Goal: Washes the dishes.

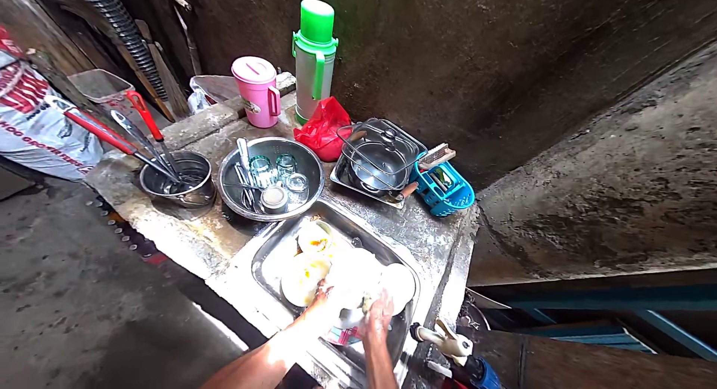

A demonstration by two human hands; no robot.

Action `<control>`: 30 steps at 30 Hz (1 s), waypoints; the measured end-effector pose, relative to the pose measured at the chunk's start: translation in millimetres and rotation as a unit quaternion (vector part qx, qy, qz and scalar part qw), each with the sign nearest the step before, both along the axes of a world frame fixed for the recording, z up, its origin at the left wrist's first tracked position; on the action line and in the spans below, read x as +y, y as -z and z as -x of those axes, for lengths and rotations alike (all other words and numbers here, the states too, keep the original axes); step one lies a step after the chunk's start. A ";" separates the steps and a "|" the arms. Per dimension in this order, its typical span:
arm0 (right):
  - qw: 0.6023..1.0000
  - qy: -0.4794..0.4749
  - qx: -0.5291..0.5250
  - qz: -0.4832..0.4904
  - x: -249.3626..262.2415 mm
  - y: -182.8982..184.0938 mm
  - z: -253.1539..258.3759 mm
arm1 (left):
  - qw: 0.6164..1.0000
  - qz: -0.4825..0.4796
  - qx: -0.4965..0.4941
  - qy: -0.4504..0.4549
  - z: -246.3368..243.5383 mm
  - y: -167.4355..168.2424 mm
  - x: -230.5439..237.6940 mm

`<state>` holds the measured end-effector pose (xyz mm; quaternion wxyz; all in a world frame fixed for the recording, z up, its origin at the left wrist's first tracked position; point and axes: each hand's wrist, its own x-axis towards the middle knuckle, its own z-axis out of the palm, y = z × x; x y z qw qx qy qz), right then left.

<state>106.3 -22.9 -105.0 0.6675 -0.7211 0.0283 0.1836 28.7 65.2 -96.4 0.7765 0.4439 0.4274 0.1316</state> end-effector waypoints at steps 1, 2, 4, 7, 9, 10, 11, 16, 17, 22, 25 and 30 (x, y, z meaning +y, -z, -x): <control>0.998 -0.035 0.003 0.044 -7.1 -1.5 -16.0 | 0.999 0.039 -0.030 0.002 4.6 15.5 2.4; 0.994 -0.075 0.019 0.082 -13.9 -7.0 -26.0 | 0.997 0.059 -0.045 0.035 9.5 28.1 7.2; 0.985 -0.121 0.051 0.110 -27.4 -15.9 -28.1 | 0.992 0.035 -0.014 0.117 13.6 26.5 18.7; 0.977 -0.152 0.032 0.144 -45.4 -24.7 -23.8 | 0.928 -0.204 0.130 0.282 15.0 10.8 49.7; 0.955 -0.238 -0.027 0.175 -58.7 -36.3 -19.4 | 0.861 -0.375 0.234 0.252 30.6 2.9 77.5; 0.937 -0.289 -0.093 0.174 -65.4 -38.6 -16.9 | 0.831 -0.444 0.265 0.205 39.3 2.5 91.4; 0.908 -0.345 -0.164 0.170 -70.8 -36.5 -16.7 | 0.803 -0.476 0.304 0.192 44.3 0.8 104.7; 0.670 -0.574 -0.353 0.312 -76.5 -32.1 -17.8 | 0.761 -0.329 0.442 0.343 39.8 6.2 133.6; 0.636 -0.603 -0.349 0.332 -78.0 -30.7 -18.1 | 0.777 -0.317 0.429 0.332 39.8 10.1 132.4; 0.569 -0.662 -0.311 0.377 -80.6 -19.8 -23.8 | 0.792 -0.429 0.366 0.235 40.3 19.2 114.3; 0.582 -0.677 -0.247 0.377 -74.0 -24.8 -31.8 | 0.772 -0.453 0.372 0.246 37.7 22.5 118.2; 0.832 -0.479 -0.137 0.243 -61.8 -36.5 -31.7 | 0.815 -0.414 0.331 0.236 42.0 11.6 129.0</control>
